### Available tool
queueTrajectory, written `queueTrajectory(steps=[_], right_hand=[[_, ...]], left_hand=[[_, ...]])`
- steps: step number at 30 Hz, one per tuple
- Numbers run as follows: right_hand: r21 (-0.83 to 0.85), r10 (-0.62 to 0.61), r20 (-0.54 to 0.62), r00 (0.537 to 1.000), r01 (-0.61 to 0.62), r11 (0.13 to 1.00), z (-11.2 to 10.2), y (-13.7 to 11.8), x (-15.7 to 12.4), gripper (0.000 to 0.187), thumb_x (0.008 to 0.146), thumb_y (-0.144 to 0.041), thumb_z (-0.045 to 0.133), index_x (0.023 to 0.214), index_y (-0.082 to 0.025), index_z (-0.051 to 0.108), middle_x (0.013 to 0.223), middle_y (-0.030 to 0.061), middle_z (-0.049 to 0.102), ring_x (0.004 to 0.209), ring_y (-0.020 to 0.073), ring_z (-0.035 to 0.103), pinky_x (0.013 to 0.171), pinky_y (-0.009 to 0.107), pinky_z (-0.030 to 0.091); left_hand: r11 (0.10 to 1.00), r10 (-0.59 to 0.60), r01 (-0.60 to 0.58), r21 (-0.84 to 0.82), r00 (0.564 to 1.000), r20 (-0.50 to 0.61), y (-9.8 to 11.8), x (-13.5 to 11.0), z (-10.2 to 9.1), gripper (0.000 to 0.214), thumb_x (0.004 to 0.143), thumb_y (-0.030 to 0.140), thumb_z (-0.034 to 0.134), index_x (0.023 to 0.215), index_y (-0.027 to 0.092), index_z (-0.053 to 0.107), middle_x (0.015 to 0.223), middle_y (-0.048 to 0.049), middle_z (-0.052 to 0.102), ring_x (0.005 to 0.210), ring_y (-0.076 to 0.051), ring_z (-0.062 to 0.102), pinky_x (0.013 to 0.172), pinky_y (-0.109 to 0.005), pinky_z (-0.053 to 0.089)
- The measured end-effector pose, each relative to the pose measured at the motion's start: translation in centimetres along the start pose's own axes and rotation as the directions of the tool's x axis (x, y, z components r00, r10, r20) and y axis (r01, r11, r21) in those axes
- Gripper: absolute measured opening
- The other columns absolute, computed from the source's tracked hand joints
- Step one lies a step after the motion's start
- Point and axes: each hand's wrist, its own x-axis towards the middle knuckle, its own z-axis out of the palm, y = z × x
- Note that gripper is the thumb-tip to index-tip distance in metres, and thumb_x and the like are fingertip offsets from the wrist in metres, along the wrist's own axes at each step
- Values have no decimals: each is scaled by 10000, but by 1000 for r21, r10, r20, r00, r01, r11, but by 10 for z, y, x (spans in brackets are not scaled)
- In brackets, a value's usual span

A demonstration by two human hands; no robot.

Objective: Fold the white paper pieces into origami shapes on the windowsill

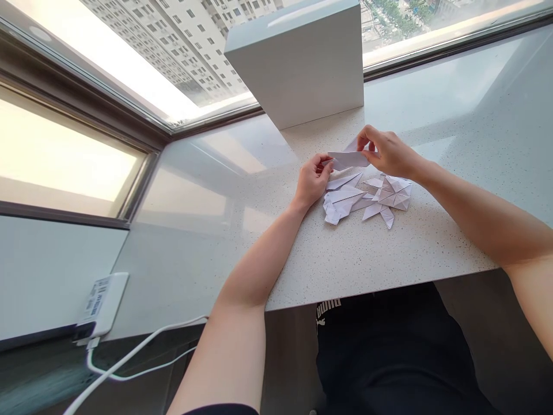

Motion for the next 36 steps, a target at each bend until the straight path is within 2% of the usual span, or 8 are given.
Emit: queueTrajectory(steps=[5,11,17,20,26,29,32,36], right_hand=[[-177,-28,-69,997,16,984,4,9,-1,320,1259,-473,616,1467,-295,780,1191,151,826,1168,422,725,1076,601,607],[-261,-47,-101,994,19,965,9,20,-2,290,1258,-315,566,1427,-312,801,1156,149,834,1213,442,727,1167,665,579],[-243,-108,-35,994,97,965,13,23,-2,314,1210,-243,560,1423,-279,788,1393,182,843,1231,420,768,1170,654,612],[-251,-100,-27,995,90,964,13,24,-4,361,1204,-285,604,1527,-284,766,1516,197,807,1298,438,767,1174,667,624],[-295,10,-56,998,-26,955,8,32,-8,543,1178,-493,720,1667,-260,761,1670,253,764,1505,575,665,1255,830,556],[-249,60,-15,998,-61,967,8,36,-7,525,1182,-523,697,1601,-239,832,1535,248,848,1412,531,719,1221,758,604],[-194,92,24,996,-85,977,9,37,-6,490,1164,-499,700,1516,-207,877,1428,237,892,1184,447,786,1093,631,658],[-172,97,6,995,-95,980,9,36,-5,403,1150,-477,712,1398,-218,897,1354,208,909,1019,385,778,985,564,644]], left_hand=[[1000,0,-1,10,999,50,0,-1,-2,329,1201,507,835,1429,270,846,1152,-75,915,967,-199,880,889,-312,721],[999,11,-15,41,995,98,5,-3,-5,395,1140,455,897,1493,282,865,1186,-70,920,942,-193,832,952,-341,722],[998,2,-9,61,993,122,13,-3,-6,357,1149,536,884,1395,279,916,1087,-57,915,934,-210,833,937,-350,722],[997,19,-28,68,992,123,16,-3,-5,300,1162,495,848,1354,274,919,1120,-61,932,973,-215,846,974,-360,728],[995,31,-40,95,995,95,18,-3,-4,228,1175,423,827,1317,261,904,1216,-89,947,1078,-230,884,1002,-357,735],[995,33,-41,92,996,84,17,-3,-4,211,1184,418,823,1316,270,895,1220,-90,941,1051,-230,884,979,-364,739],[994,21,-28,104,997,69,17,-3,-3,202,1187,418,820,1314,277,887,1214,-90,938,1020,-226,871,946,-362,741],[992,18,-25,121,998,63,20,-3,-4,190,1194,408,805,1312,277,875,1250,-101,935,1043,-227,861,923,-350,739]])
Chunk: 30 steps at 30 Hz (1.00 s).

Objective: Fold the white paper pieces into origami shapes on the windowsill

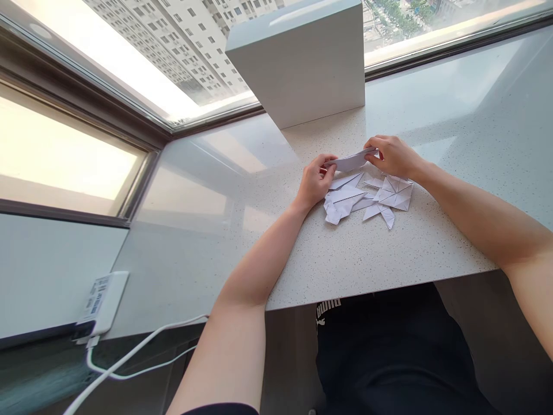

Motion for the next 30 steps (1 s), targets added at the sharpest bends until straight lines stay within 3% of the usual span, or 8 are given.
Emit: queueTrajectory(steps=[5,10,15,19,26,30], right_hand=[[-18,-7,11,1000,7,1000,-1,-4,0,355,1166,-438,675,1351,-220,885,1306,199,915,1032,388,782,931,534,620],[-36,6,33,999,-5,999,-1,-7,0,360,1140,-375,686,1376,-184,879,1322,229,909,1062,418,796,967,553,607],[-39,-20,50,999,22,999,1,-7,0,372,1139,-385,670,1374,-181,874,1330,221,911,1057,406,793,922,517,593],[-63,-18,79,997,23,998,3,-8,-1,385,1158,-399,639,1373,-169,861,1333,240,898,1076,417,791,914,522,591],[-102,-27,103,994,37,994,2,-14,-4,451,1202,-406,560,1432,-148,850,1435,277,852,1036,408,769,916,537,590],[-117,-33,124,992,48,992,2,-17,-5,483,1225,-374,494,1454,-137,848,1441,279,840,1063,401,774,925,526,585]], left_hand=[[999,15,-16,30,1000,4,1,-1,-1,261,1201,464,806,1362,263,854,1369,-133,921,1130,-251,862,960,-366,738],[998,36,-34,45,999,-33,-7,-1,1,531,1251,724,678,1445,259,846,1411,-163,907,1144,-273,836,968,-396,705],[998,16,-10,68,997,-81,-12,1,3,716,1227,898,567,1353,270,886,1357,-167,899,1056,-276,783,976,-434,677],[997,59,-54,64,995,-84,-10,1,3,745,1228,906,549,1287,264,923,1227,-158,888,1035,-280,780,946,-433,670],[995,83,-80,60,995,-60,-6,0,1,608,1261,772,625,1321,265,955,1232,-144,882,1051,-264,803,930,-409,678],[993,111,-108,44,992,-62,-7,-1,0,688,1248,841,596,1353,264,957,1217,-152,880,1040,-265,810,939,-419,691]])
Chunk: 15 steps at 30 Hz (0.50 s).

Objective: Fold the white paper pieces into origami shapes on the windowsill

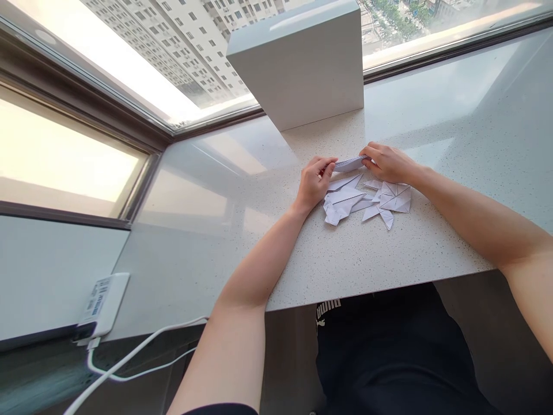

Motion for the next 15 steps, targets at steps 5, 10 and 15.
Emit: queueTrajectory(steps=[5,10,15], right_hand=[[49,4,-43,999,-2,999,2,4,1,424,1228,-373,525,1352,-183,883,1403,248,840,1036,380,759,944,521,592],[123,17,-86,996,-7,992,5,15,4,381,1193,-416,619,1311,-197,908,1382,229,840,1034,370,747,985,533,619],[154,78,-136,988,-57,986,5,24,7,340,1155,-443,696,1298,-210,898,1286,201,857,986,358,727,994,545,629]], left_hand=[[999,-17,18,-29,999,35,2,0,-2,655,1190,856,717,1393,272,931,1301,-160,891,1096,-267,842,998,-415,724],[998,-57,58,-16,997,47,3,1,0,377,1200,608,842,1327,260,912,1266,-141,893,1060,-253,838,991,-400,742],[997,-81,81,-11,996,25,2,2,1,227,1221,462,823,1300,264,902,1257,-129,892,1090,-254,839,1001,-398,737]])
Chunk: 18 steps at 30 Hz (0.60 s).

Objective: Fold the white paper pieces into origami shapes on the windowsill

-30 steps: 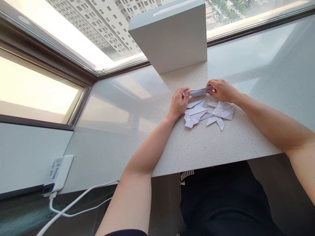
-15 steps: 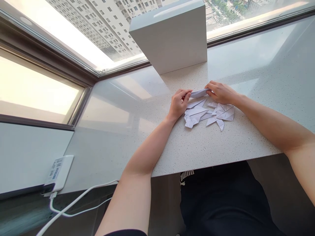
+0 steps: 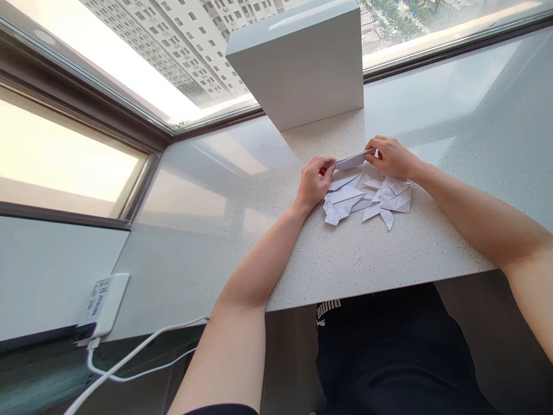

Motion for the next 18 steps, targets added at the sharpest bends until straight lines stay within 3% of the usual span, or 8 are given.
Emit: queueTrajectory(steps=[4,8,13,18], right_hand=[[-4,-17,-9,1000,17,1000,-3,2,1,364,1170,-462,659,1254,-221,919,1211,185,855,982,355,728,1000,548,618],[-9,-36,8,999,36,999,-4,3,1,376,1191,-485,634,1239,-244,919,1125,158,860,991,353,727,986,527,608],[7,-22,31,999,22,1000,-3,2,1,375,1182,-457,634,1256,-227,921,1170,179,879,1004,371,743,993,542,623],[31,-37,25,999,36,999,-3,3,0,366,1174,-425,660,1287,-203,928,1209,198,887,1020,387,766,1025,568,632]], left_hand=[[1000,0,0,0,1000,-12,-4,0,1,228,1230,445,806,1321,258,902,1309,-142,863,1166,-265,840,1008,-391,738],[999,-33,34,14,998,-55,-9,-1,3,242,1203,480,847,1323,284,922,1353,-148,779,1089,-245,796,956,-394,730],[997,-47,54,62,994,-100,-10,-1,2,307,1178,568,871,1270,279,918,1145,-108,713,926,-229,675,893,-417,682],[992,-23,29,120,998,-52,0,1,-2,146,1183,416,840,1200,276,876,935,-54,659,882,-242,647,865,-411,618]])
